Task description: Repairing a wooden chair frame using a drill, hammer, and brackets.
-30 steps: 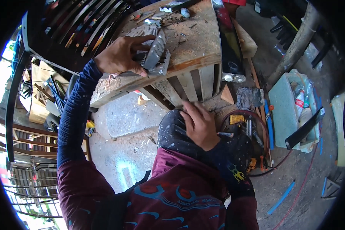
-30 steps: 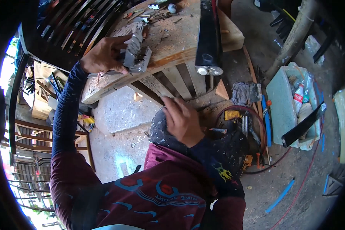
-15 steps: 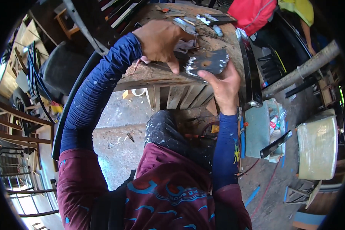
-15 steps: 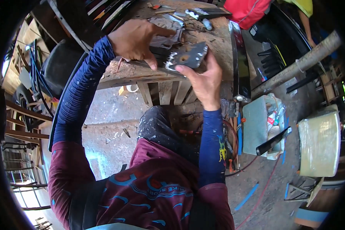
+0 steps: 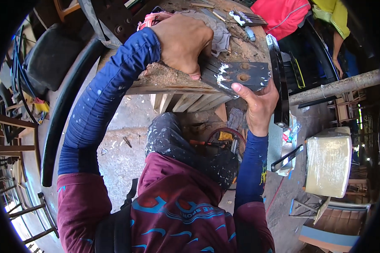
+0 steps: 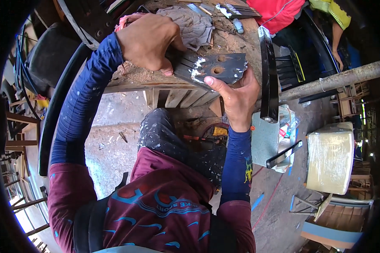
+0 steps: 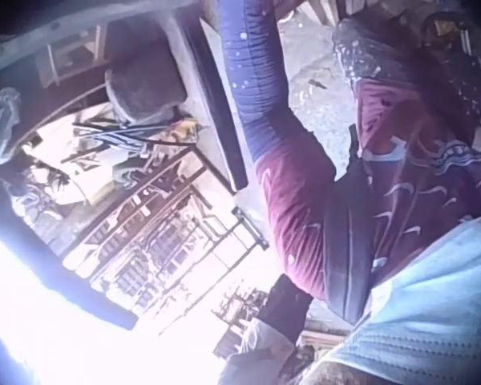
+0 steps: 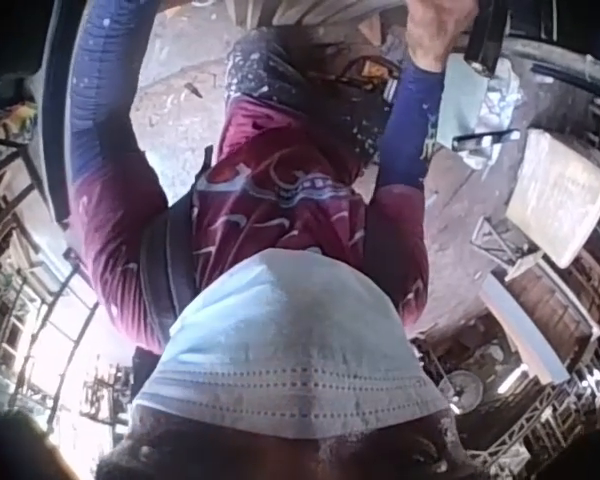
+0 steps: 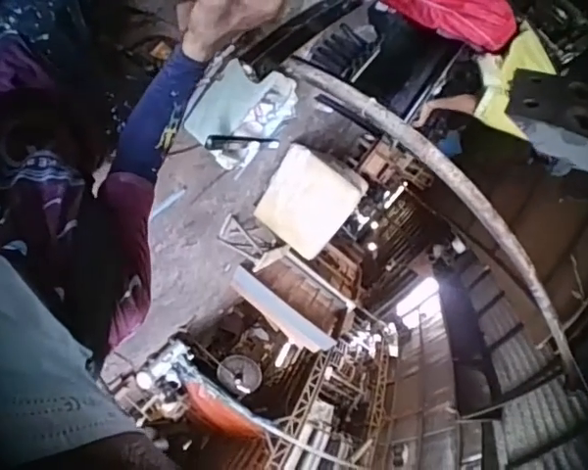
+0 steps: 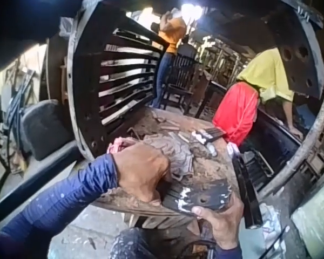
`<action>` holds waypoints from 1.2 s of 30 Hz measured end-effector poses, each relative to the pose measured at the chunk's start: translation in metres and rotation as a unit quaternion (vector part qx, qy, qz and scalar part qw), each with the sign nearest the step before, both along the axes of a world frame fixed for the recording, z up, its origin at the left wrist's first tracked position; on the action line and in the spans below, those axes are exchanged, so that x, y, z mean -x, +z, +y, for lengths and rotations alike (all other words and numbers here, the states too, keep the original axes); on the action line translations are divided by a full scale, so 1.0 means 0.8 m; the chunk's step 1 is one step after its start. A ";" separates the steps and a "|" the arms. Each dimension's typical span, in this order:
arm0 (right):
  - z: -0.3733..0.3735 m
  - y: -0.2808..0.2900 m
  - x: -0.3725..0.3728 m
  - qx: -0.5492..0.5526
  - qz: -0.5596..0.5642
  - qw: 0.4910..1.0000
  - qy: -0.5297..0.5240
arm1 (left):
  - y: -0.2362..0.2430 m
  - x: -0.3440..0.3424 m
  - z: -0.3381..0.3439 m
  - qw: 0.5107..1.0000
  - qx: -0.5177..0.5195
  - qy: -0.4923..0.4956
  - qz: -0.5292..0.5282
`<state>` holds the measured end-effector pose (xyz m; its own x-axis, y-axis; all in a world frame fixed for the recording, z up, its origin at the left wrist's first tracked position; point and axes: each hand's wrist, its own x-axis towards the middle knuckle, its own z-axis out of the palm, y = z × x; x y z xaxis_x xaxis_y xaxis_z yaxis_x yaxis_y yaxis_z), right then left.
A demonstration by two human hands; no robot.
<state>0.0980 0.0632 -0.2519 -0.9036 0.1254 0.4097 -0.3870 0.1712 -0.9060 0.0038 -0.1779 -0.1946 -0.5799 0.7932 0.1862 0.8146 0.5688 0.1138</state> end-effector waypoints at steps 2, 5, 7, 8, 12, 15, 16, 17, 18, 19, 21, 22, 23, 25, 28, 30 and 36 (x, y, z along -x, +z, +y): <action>0.008 0.003 0.004 -0.013 -0.005 0.999 0.030 | -0.003 -0.001 0.000 1.000 0.021 0.015 0.008; 0.018 0.003 0.010 -0.038 0.006 0.998 0.059 | -0.005 -0.002 -0.001 1.000 0.001 0.000 0.000; 0.018 -0.001 0.010 -0.052 0.020 0.997 0.059 | -0.007 -0.003 -0.002 1.000 -0.016 -0.003 -0.011; 0.016 -0.005 0.010 -0.029 0.032 0.998 0.051 | -0.007 -0.003 -0.003 1.000 -0.027 -0.002 -0.011; -0.002 -0.013 0.008 0.050 0.079 0.995 0.031 | -0.009 0.000 -0.003 1.000 -0.011 0.004 -0.025; -0.003 0.003 -0.002 -0.043 0.103 0.993 0.027 | -0.009 0.003 -0.002 0.999 -0.026 -0.008 -0.021; -0.002 0.011 -0.007 -0.055 0.101 0.993 0.027 | -0.008 0.003 -0.002 0.999 -0.018 -0.007 -0.029; 0.002 0.019 -0.011 -0.053 0.137 0.989 0.021 | -0.008 0.003 -0.002 0.999 -0.011 -0.005 -0.037; 0.003 0.024 -0.013 -0.069 0.167 0.983 0.011 | -0.007 0.002 -0.002 0.999 -0.010 -0.005 -0.039; 0.003 0.026 -0.014 -0.050 0.168 0.985 0.012 | -0.007 0.001 -0.003 0.999 -0.015 -0.003 -0.040; 0.008 0.029 -0.008 -0.049 0.076 0.996 0.022 | -0.008 -0.001 -0.003 0.999 -0.025 -0.003 -0.040; 0.007 0.023 -0.005 -0.038 0.072 0.996 0.042 | -0.009 -0.002 -0.003 0.999 -0.023 -0.005 -0.023; 0.007 0.018 -0.002 -0.054 0.079 0.994 0.053 | -0.010 -0.002 -0.003 1.000 -0.022 -0.006 -0.008; 0.005 0.005 0.001 -0.047 0.043 0.997 0.045 | -0.011 -0.003 -0.002 1.000 -0.028 -0.005 -0.004; 0.007 -0.002 0.005 -0.043 0.037 0.997 0.056 | -0.010 -0.004 -0.001 1.000 -0.010 0.006 -0.004; 0.010 0.002 0.004 -0.052 0.033 0.997 0.055 | -0.008 -0.004 -0.002 1.000 0.008 0.015 -0.009; 0.011 0.018 0.005 -0.112 0.003 0.991 0.071 | -0.004 -0.007 0.001 0.997 -0.039 -0.046 -0.050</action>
<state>0.0940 0.0721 -0.2376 -0.9029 -0.0969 0.4188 -0.4271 0.3114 -0.8489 0.0094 -0.1770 -0.1979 -0.5243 0.8290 0.1944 0.8451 0.4788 0.2376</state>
